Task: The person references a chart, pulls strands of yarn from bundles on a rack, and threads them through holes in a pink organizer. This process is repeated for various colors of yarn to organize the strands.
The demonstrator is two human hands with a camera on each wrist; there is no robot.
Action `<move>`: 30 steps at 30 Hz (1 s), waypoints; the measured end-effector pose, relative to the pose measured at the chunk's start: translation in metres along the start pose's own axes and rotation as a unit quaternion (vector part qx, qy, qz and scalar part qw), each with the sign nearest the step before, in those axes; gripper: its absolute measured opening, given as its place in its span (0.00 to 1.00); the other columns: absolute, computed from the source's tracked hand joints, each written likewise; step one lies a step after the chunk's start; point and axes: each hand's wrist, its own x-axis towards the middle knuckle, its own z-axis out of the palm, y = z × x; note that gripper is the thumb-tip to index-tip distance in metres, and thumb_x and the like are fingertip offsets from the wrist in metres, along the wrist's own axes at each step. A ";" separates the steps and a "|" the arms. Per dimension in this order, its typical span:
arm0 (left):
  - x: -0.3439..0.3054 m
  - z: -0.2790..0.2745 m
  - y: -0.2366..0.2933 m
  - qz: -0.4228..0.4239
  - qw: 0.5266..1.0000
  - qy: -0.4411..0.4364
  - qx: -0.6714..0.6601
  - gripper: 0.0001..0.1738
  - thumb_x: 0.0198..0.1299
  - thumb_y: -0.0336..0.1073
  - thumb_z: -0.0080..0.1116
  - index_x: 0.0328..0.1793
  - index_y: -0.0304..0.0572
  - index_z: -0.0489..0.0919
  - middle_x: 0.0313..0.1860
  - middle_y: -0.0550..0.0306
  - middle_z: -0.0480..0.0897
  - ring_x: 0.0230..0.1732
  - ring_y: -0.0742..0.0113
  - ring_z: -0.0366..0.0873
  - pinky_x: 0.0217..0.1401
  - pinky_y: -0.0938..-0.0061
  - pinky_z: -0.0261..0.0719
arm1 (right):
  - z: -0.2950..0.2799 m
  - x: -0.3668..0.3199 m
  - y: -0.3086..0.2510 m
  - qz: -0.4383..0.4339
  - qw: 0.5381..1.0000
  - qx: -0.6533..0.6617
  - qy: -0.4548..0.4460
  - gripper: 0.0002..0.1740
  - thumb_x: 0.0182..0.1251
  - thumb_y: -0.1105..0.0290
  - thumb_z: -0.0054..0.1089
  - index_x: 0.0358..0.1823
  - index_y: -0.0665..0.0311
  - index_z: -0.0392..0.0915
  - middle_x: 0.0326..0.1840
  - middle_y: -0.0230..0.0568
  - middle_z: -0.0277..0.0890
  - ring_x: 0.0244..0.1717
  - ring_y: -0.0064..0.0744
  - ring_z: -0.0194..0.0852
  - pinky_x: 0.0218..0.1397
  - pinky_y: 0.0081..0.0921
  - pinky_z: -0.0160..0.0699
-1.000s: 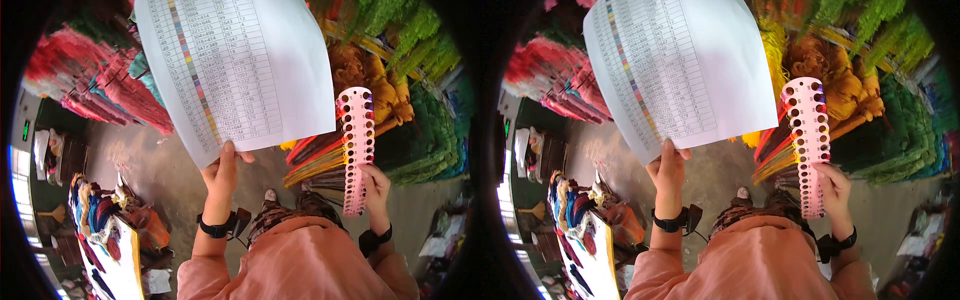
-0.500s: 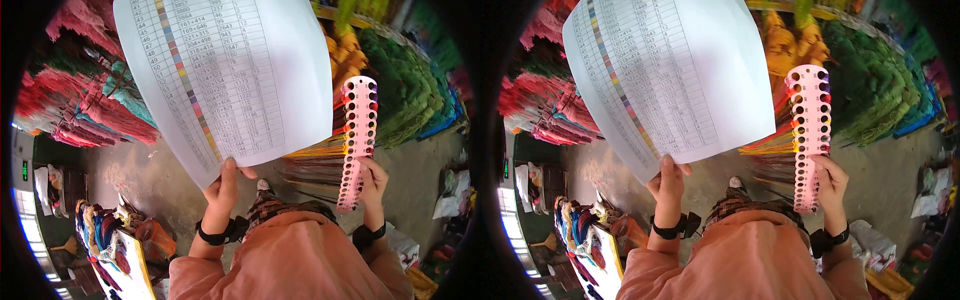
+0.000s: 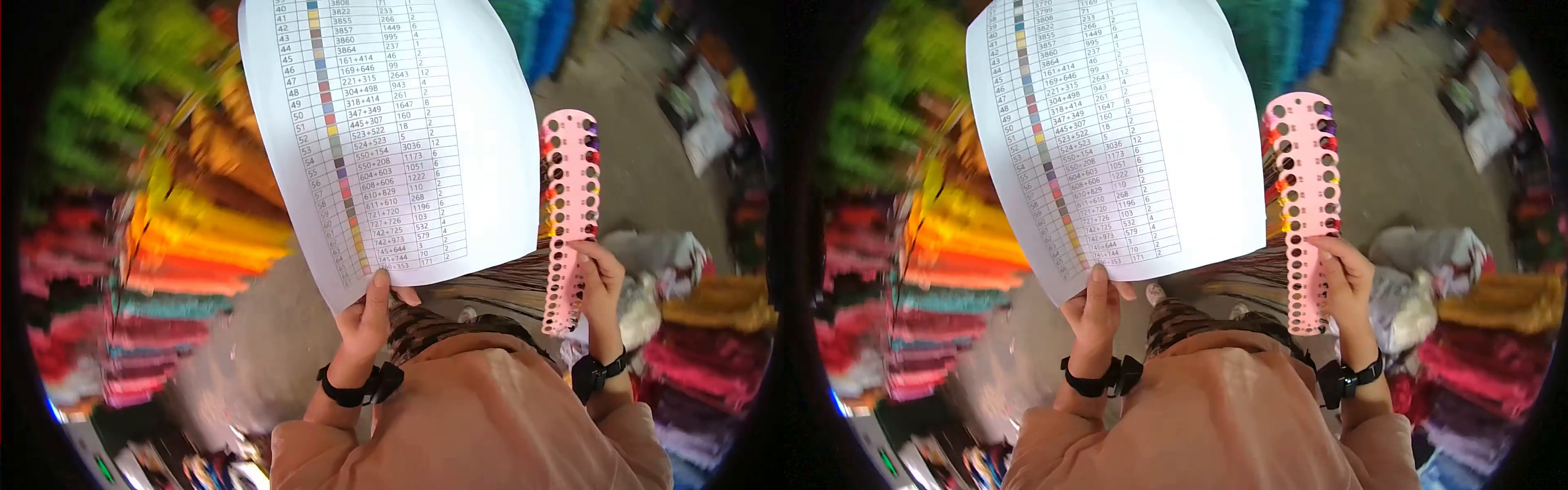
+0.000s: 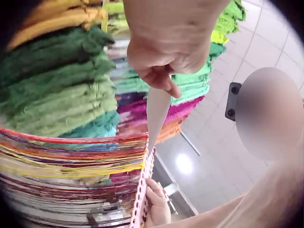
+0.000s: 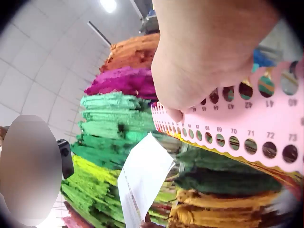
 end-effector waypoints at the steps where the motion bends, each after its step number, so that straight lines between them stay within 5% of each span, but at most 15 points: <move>1: 0.013 0.033 -0.014 0.011 1.000 -0.024 -0.012 0.10 0.60 0.29 0.40 0.46 0.30 0.65 0.28 0.52 0.75 0.23 0.70 0.72 0.24 0.80 0.71 | -0.027 0.006 0.016 -0.008 1.000 0.013 0.017 0.11 0.57 0.82 0.44 0.38 0.70 0.74 0.37 0.37 0.74 0.37 0.20 0.68 0.42 0.14 0.63; 6: 0.054 0.172 -0.055 -0.090 0.981 -0.143 -0.095 0.09 0.60 0.29 0.41 0.43 0.30 0.68 0.31 0.52 0.75 0.25 0.70 0.72 0.27 0.78 0.71 | -0.130 0.012 0.065 0.080 0.992 0.056 0.085 0.16 0.57 0.83 0.37 0.43 0.71 0.72 0.40 0.38 0.73 0.40 0.20 0.67 0.42 0.14 0.64; 7: 0.074 0.158 -0.062 -0.129 0.972 -0.155 -0.124 0.09 0.60 0.29 0.41 0.44 0.30 0.68 0.32 0.51 0.75 0.25 0.70 0.72 0.27 0.78 0.71 | -0.107 0.024 0.069 0.113 0.985 0.088 0.096 0.16 0.57 0.83 0.37 0.44 0.70 0.71 0.40 0.38 0.73 0.40 0.20 0.67 0.43 0.14 0.64; 12: 0.125 0.259 -0.131 -0.217 0.925 -0.224 -0.216 0.11 0.59 0.27 0.40 0.47 0.31 0.66 0.36 0.50 0.74 0.25 0.69 0.71 0.27 0.76 0.72 | -0.175 0.079 0.120 0.227 0.925 0.247 0.177 0.14 0.59 0.81 0.40 0.45 0.71 0.70 0.38 0.34 0.73 0.39 0.18 0.68 0.42 0.14 0.66; 13: 0.137 0.279 -0.146 -0.231 0.921 -0.221 -0.222 0.11 0.59 0.26 0.40 0.47 0.31 0.66 0.35 0.50 0.74 0.25 0.69 0.71 0.27 0.76 0.72 | -0.190 0.093 0.143 0.179 0.948 0.181 0.191 0.13 0.59 0.79 0.42 0.45 0.70 0.70 0.38 0.33 0.73 0.39 0.17 0.68 0.42 0.14 0.66; 16: 0.186 0.328 -0.190 -0.253 0.921 -0.187 -0.229 0.12 0.58 0.25 0.40 0.48 0.31 0.65 0.35 0.50 0.74 0.24 0.69 0.71 0.26 0.77 0.70 | -0.237 0.148 0.184 0.207 0.918 0.243 0.237 0.14 0.59 0.78 0.42 0.47 0.69 0.70 0.40 0.33 0.73 0.38 0.17 0.68 0.40 0.14 0.67; 23: 0.317 0.454 -0.272 -0.304 0.893 -0.169 -0.287 0.17 0.57 0.23 0.41 0.54 0.37 0.62 0.37 0.53 0.74 0.24 0.71 0.68 0.26 0.77 0.68 | -0.357 0.261 0.210 0.202 0.925 0.196 0.256 0.16 0.60 0.79 0.39 0.49 0.68 0.69 0.41 0.32 0.73 0.35 0.15 0.70 0.39 0.13 0.70; 30: 0.397 0.583 -0.370 -0.349 0.857 -0.153 -0.347 0.15 0.57 0.22 0.41 0.51 0.38 0.65 0.36 0.57 0.74 0.25 0.75 0.67 0.30 0.78 0.69 | -0.456 0.353 0.306 0.184 0.927 0.196 0.261 0.16 0.61 0.78 0.38 0.50 0.68 0.69 0.41 0.35 0.73 0.35 0.16 0.71 0.40 0.14 0.71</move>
